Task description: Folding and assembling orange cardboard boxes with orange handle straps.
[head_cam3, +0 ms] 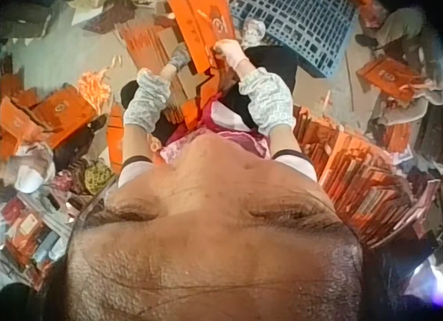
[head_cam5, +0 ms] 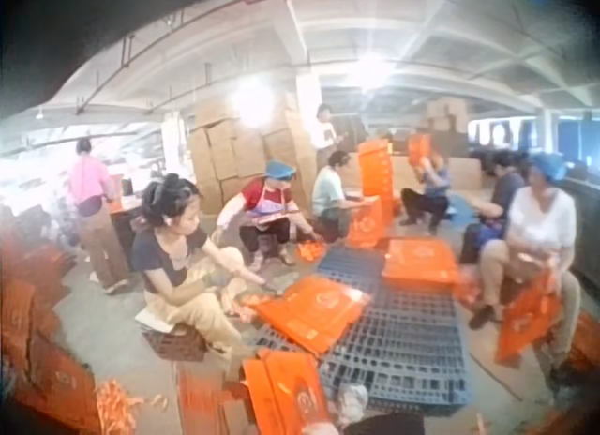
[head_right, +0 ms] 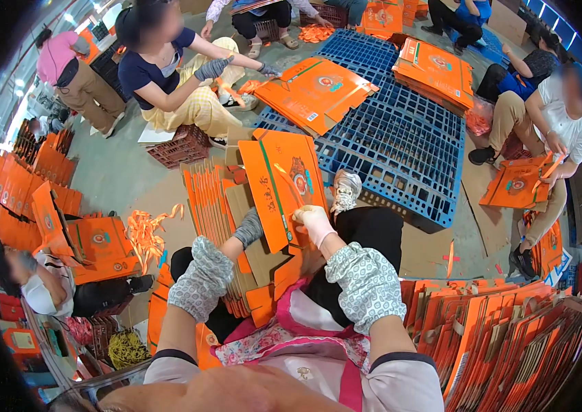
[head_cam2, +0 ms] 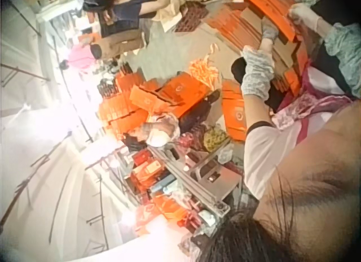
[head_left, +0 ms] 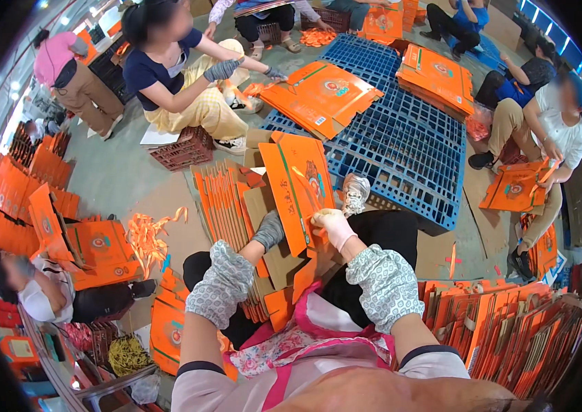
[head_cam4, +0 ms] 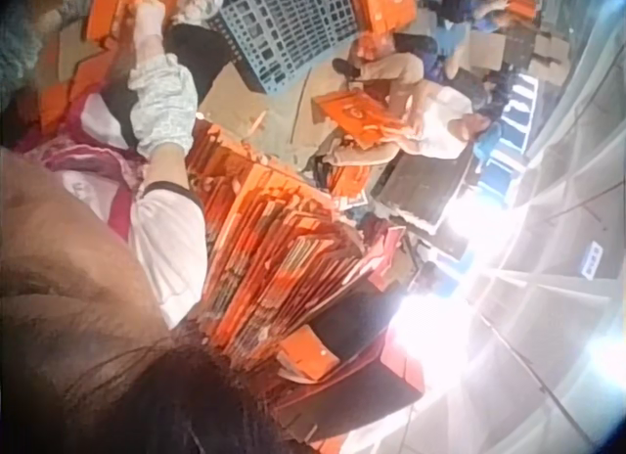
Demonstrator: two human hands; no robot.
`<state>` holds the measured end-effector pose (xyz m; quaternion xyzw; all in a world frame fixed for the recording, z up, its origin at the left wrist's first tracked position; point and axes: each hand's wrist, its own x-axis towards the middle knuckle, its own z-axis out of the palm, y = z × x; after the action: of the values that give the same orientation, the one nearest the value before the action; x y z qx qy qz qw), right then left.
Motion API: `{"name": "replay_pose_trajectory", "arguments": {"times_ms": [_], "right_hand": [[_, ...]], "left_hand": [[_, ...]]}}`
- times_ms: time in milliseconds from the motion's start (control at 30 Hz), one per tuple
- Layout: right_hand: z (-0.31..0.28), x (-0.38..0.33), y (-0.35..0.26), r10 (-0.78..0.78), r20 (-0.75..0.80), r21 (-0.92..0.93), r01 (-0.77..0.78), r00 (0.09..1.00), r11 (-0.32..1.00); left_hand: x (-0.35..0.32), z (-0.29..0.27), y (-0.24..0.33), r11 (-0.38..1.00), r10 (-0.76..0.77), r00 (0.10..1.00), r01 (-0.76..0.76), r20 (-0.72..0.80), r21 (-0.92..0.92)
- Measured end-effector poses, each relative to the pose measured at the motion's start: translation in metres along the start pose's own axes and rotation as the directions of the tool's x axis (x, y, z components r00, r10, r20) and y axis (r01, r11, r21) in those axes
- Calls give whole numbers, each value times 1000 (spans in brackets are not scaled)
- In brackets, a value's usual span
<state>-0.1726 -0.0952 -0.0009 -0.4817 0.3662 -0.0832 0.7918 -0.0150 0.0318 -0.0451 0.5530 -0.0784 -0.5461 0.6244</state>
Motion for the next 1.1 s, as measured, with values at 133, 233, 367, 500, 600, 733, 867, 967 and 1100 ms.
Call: {"name": "replay_pose_trajectory", "arguments": {"times_ms": [133,233,367,500,600,733,867,967,1100], "right_hand": [[-4,-1,-3,-91,40,-312,99,995,945],[11,-4,-1,-285,181,-446,337,941,829],[26,-28,-25,-413,431,-443,587,802,678],[34,-51,-56,-484,327,-438,583,812,684],[19,-50,-74,-633,89,-270,630,769,728],[16,-31,-67,-492,-11,158,488,870,859],[3,-22,-46,-453,25,-23,453,891,891],[17,-24,-46,-406,10,-77,406,914,911],[26,-23,-41,-369,5,-81,368,930,926]], "left_hand": [[-44,39,41,986,162,985,-165,-64,-35],[-77,38,42,929,200,980,-190,-3,-318],[-120,42,42,814,344,934,-246,-95,526],[-151,-4,58,822,478,866,-383,-146,422],[-231,-13,100,903,392,875,-424,-282,-60],[-354,-87,114,698,716,455,-440,-530,565],[-445,-86,145,659,679,186,-580,-710,479],[-511,-110,131,607,705,-40,-482,-708,632],[-577,-141,86,616,670,-144,-440,-728,654]]}}
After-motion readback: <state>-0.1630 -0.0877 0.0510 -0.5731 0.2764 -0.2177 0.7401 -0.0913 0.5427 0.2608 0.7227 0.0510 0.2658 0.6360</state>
